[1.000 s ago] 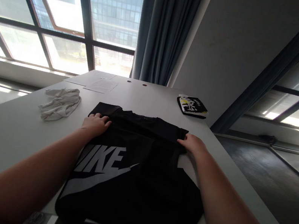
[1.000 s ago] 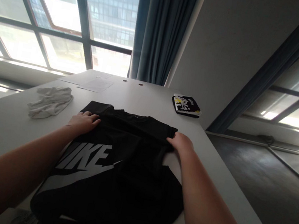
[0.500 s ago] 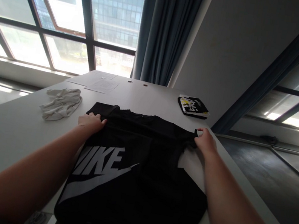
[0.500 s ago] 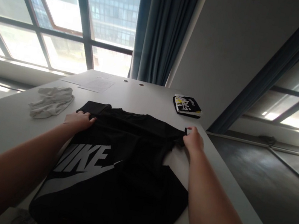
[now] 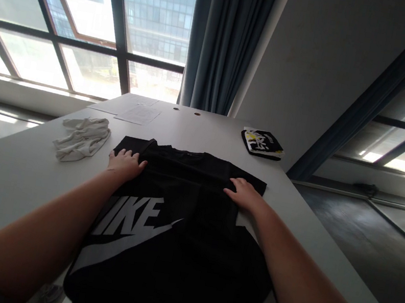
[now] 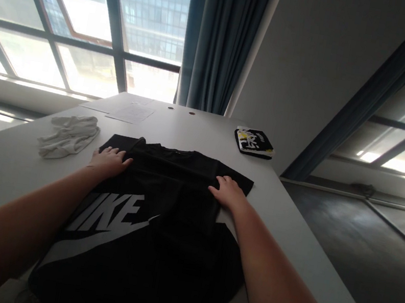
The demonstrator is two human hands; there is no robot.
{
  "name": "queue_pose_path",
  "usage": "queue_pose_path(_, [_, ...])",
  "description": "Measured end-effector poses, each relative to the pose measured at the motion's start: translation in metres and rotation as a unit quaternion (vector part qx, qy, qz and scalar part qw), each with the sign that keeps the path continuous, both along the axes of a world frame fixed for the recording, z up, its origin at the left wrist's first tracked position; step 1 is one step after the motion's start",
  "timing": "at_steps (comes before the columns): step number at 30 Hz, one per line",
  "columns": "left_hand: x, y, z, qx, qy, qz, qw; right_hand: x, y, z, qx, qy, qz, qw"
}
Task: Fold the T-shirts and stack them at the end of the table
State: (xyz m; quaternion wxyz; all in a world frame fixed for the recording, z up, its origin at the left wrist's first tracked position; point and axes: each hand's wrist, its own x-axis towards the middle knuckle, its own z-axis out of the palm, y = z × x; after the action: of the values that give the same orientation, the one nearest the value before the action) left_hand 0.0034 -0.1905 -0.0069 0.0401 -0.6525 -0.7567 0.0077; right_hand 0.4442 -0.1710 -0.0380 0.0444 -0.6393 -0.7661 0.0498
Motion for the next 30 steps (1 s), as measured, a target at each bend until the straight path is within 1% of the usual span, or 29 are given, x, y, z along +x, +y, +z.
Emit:
queue_pose_path(3, [0.006, 0.001, -0.006, 0.012, -0.002, -0.017, 1.0, -0.001, 0.004, -0.007, -0.025, -0.002, -0.008, 1.0])
queue_pose_path(5, [0.007, 0.003, -0.009, 0.014, -0.003, -0.048, 0.999, 0.004, 0.007, -0.008, -0.039, 0.001, -0.022, 0.999])
queue_pose_path(7, [0.006, 0.004, -0.012, -0.001, -0.006, -0.087, 0.996, 0.008, 0.01, -0.008, -0.048, 0.002, -0.04, 0.998])
queue_pose_path(9, [0.005, 0.005, -0.013, -0.017, -0.005, -0.108, 0.994, 0.011, 0.012, -0.008, -0.051, -0.001, -0.058, 0.997])
queue_pose_path(11, [0.004, 0.003, -0.011, -0.025, -0.001, -0.103, 0.994, 0.013, 0.014, -0.008, -0.051, -0.007, -0.077, 0.996])
queue_pose_path(14, [0.005, -0.001, -0.004, -0.03, -0.001, -0.074, 0.997, 0.016, 0.017, -0.01, -0.043, -0.011, -0.096, 0.994])
queue_pose_path(17, [0.007, -0.004, 0.001, -0.035, -0.015, -0.041, 0.998, 0.019, 0.018, -0.012, -0.018, 0.0, -0.09, 0.996])
queue_pose_path(19, [0.008, -0.005, 0.003, -0.034, -0.02, -0.024, 0.999, 0.021, 0.017, -0.012, 0.001, 0.017, -0.073, 0.997])
queue_pose_path(21, [0.009, -0.006, 0.005, -0.03, -0.013, -0.01, 0.999, 0.021, 0.014, -0.009, 0.02, 0.031, -0.037, 0.999])
queue_pose_path(24, [0.011, -0.008, 0.009, -0.019, 0.007, 0.001, 1.0, 0.015, 0.007, -0.002, 0.036, 0.053, 0.061, 0.996])
queue_pose_path(26, [0.014, -0.011, 0.012, -0.014, 0.017, 0.003, 1.0, 0.009, 0.001, 0.003, 0.021, 0.076, 0.126, 0.989])
queue_pose_path(27, [0.015, -0.012, 0.013, -0.014, 0.02, 0.003, 1.0, 0.006, -0.002, 0.004, 0.01, 0.087, 0.147, 0.985])
queue_pose_path(30, [0.019, -0.015, 0.016, -0.018, 0.021, 0.003, 1.0, 0.0, -0.006, 0.008, -0.013, 0.103, 0.161, 0.981])
